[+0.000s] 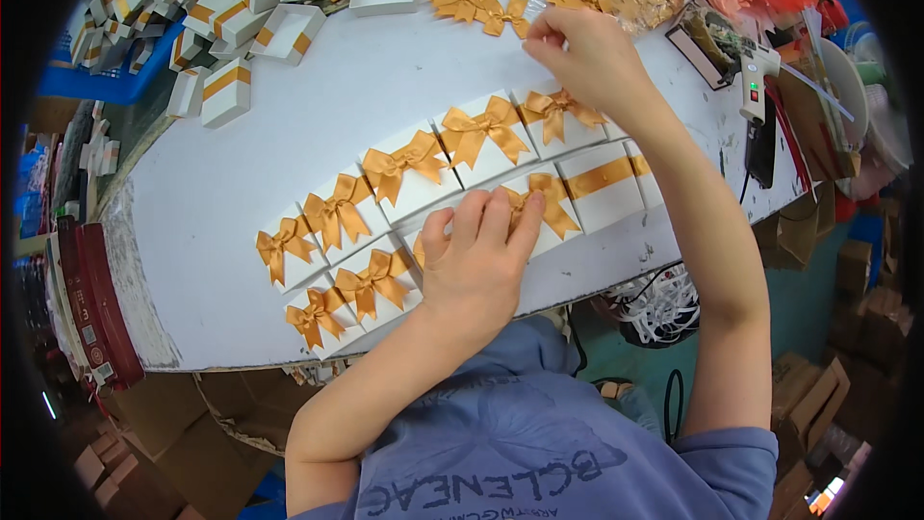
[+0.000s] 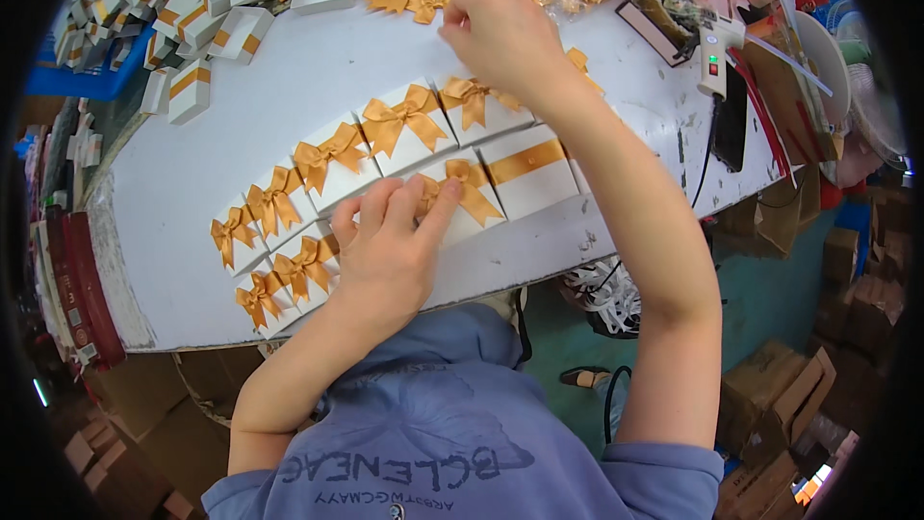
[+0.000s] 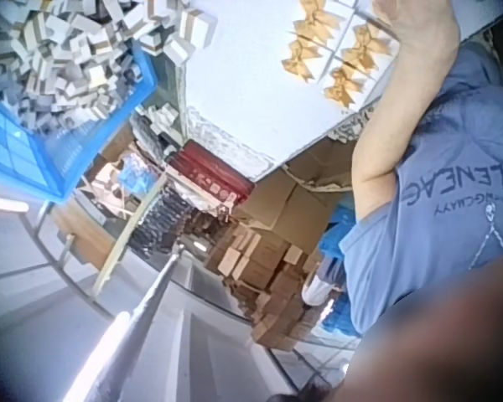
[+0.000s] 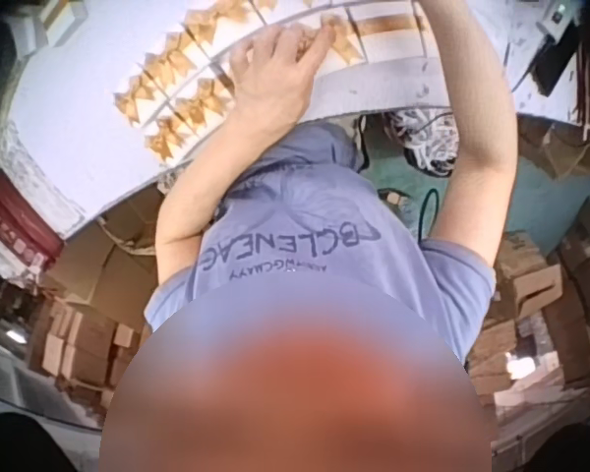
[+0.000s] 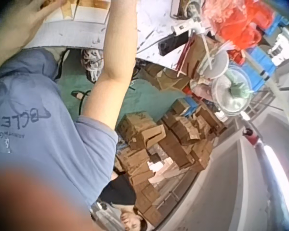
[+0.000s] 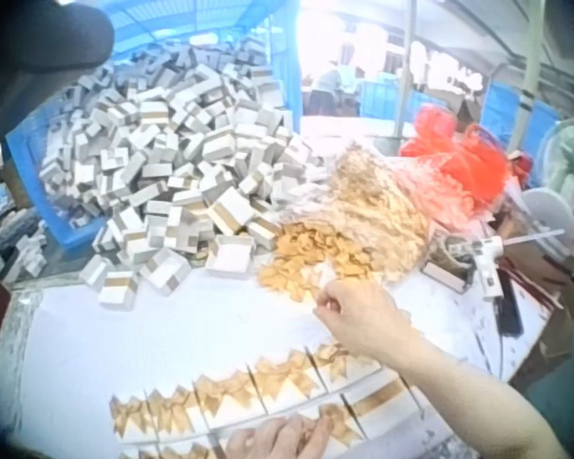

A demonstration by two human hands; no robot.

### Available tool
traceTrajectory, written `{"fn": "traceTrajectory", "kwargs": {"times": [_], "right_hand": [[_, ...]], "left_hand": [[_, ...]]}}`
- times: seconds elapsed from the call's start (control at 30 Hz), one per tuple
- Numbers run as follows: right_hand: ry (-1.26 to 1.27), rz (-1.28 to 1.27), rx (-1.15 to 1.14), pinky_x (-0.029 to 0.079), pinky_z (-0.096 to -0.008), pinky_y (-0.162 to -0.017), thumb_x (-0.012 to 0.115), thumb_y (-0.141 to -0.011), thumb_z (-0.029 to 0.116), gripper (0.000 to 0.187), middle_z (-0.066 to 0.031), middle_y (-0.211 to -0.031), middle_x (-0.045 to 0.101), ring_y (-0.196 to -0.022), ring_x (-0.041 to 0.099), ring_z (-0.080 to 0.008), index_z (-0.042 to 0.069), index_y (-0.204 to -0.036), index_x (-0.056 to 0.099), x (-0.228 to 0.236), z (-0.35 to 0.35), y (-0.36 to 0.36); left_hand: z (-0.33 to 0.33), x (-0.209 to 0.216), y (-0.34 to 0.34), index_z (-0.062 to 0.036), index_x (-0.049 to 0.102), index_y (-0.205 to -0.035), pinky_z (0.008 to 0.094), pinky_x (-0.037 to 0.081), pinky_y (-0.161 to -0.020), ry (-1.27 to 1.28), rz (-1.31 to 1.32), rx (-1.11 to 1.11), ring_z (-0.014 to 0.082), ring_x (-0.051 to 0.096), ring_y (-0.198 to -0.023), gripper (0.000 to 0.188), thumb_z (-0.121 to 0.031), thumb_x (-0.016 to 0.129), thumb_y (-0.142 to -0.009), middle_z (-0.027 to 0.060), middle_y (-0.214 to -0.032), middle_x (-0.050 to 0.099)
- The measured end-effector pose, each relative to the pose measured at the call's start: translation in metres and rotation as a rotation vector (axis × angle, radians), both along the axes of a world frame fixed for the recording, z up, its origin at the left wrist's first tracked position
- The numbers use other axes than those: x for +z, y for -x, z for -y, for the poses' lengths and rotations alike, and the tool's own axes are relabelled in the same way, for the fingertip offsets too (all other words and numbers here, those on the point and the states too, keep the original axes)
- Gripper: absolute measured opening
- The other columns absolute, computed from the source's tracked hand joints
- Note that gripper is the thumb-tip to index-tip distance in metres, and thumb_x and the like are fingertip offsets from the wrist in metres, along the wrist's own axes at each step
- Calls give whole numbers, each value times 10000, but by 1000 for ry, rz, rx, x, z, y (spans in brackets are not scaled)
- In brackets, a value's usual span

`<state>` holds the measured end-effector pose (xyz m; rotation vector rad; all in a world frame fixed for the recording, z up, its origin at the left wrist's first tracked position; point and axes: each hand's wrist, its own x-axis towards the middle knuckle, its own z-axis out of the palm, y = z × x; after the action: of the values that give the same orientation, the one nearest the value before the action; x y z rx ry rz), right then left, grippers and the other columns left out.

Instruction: Applying decorative bows to small gift boxes using a hot glue gun.

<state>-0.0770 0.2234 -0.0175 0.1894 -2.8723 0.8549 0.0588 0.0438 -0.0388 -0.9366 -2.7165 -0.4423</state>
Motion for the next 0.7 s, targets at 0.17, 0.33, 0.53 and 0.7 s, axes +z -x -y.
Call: {"fn": "traceTrajectory", "kwargs": {"times": [0.17,0.33,0.53,0.7], "right_hand": [[-400,-8,-133,478,-342,-609,627,-703,213,185,-120,-693,625,-662,614,-232,46,-774,659,-23,8,59],[-254,166,-65,466,-331,-568,629,-652,198,173,-96,-702,637,-626,596,-199,30,-688,658,-10,15,59],[774,605,134,312,-184,-466,609,-742,193,178,13,-659,565,-540,405,-26,18,-750,638,33,25,-17],[925,390,125,377,-190,-529,598,-818,194,203,6,-646,537,-609,483,-45,-8,-838,613,41,16,-69]], "left_hand": [[0,5,3,-101,569,-1137,381,267,-861,-22,53,-7,228,457,-1032,429,-55,545,-711,74,-1044,531],[18,26,32,-69,530,-1170,373,333,-873,-309,165,-39,255,482,-1039,447,-43,606,-731,89,-1081,540],[11,27,80,-27,537,-1122,314,453,-806,-878,244,-6,214,557,-965,410,-40,675,-736,124,-1077,555],[-4,36,67,15,556,-1073,247,476,-746,-1306,674,48,109,585,-852,266,-48,615,-821,76,-952,606]]}}
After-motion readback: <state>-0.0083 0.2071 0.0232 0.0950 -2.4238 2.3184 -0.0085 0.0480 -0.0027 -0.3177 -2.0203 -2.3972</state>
